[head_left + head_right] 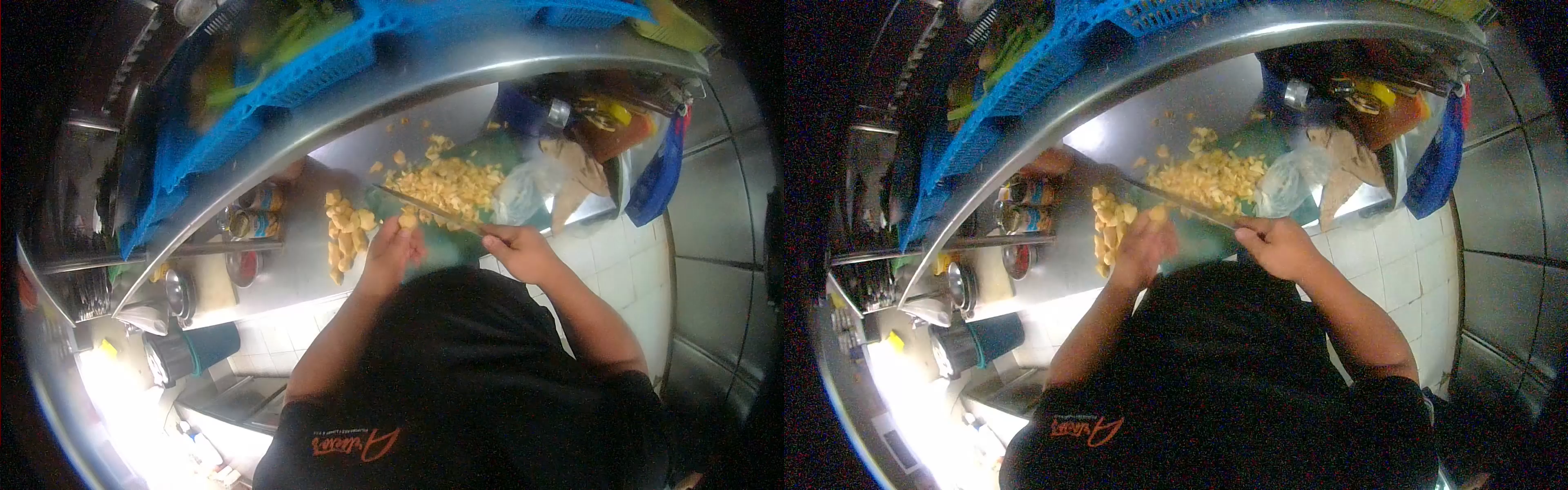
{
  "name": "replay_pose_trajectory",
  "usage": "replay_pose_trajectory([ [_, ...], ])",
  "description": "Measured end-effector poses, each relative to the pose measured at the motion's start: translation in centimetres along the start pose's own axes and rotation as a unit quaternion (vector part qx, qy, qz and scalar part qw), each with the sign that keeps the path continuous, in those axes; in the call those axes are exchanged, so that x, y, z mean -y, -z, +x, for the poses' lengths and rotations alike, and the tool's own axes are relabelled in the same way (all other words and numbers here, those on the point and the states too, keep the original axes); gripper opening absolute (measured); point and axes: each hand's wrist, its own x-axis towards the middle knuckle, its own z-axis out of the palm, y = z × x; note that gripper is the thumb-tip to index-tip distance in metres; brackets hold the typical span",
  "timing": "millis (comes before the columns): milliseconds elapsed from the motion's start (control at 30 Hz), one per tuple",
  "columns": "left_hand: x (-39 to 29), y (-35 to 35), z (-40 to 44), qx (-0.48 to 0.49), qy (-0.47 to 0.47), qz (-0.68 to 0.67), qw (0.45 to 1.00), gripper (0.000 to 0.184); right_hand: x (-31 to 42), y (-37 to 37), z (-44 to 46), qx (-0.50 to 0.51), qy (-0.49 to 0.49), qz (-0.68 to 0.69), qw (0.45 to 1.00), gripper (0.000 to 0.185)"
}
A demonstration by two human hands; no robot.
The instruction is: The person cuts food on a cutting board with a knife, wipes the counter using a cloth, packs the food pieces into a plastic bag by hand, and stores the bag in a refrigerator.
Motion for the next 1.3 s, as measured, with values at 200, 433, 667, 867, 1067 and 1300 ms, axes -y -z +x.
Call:
replay_pose_trajectory([
  [200, -0.5, 0.3, -0.1, 0.019, -0.042, 0.263, 0.964, 0.032, 4.4, -0.5, -0.3, -0.040, 0.131, -0.052, 0.989, 0.039],
  [433, 0.4, 0.5, 0.5, -0.007, -0.043, 0.075, 0.996, 0.028, 2.0, 0.4, -0.1, -0.022, 0.048, 0.037, 0.998, 0.040],
  [667, -1.4, -1.5, 0.5, -0.001, -0.031, 0.038, 0.999, 0.044, 4.5, 0.1, 0.3, -0.007, 0.101, -0.029, 0.994, 0.041],
  [867, -3.2, -2.5, 0.5, -0.024, 0.029, 0.162, 0.986, 0.044, 4.7, 0.0, 0.4, -0.013, 0.121, -0.051, 0.991, 0.042],
  [1067, -2.9, -2.8, 0.5, -0.075, -0.015, 0.148, 0.986, 0.032, 4.5, -0.2, 0.3, -0.013, 0.133, -0.061, 0.989, 0.043],
  [1300, -2.4, -2.6, -0.1, -0.088, 0.047, 0.096, 0.990, 0.025, 3.0, 0.4, 0.6, 0.001, 0.074, -0.116, 0.991, 0.042],
])
